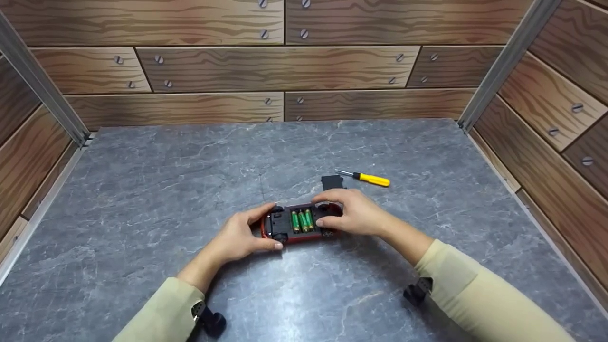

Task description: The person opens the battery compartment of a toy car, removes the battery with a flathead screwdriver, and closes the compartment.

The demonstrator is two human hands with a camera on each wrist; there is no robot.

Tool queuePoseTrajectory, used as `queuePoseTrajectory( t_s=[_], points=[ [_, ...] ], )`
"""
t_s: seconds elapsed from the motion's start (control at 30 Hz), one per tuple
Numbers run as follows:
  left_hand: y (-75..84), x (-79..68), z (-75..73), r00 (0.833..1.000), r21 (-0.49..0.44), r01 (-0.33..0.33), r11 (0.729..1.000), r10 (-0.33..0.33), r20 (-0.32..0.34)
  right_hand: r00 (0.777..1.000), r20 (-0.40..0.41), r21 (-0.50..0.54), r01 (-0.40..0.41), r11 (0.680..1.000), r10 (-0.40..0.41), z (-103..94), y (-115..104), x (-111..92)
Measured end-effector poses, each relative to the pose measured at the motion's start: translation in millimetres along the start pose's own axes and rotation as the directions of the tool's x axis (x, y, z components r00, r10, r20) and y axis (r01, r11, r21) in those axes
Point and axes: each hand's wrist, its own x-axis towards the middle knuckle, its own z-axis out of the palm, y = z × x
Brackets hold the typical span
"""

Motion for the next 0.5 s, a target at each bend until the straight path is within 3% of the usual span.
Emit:
queuePoseTrajectory(
  t_s=[0.5],
  points=[
    [-0.3,-0.1,1.1,1.000,0.021,0.021,1.000,-0.021,-0.008,0.997,0.074,0.017,0.014,1.000,-0.015,3.0,0.6,10.9]
  ],
)
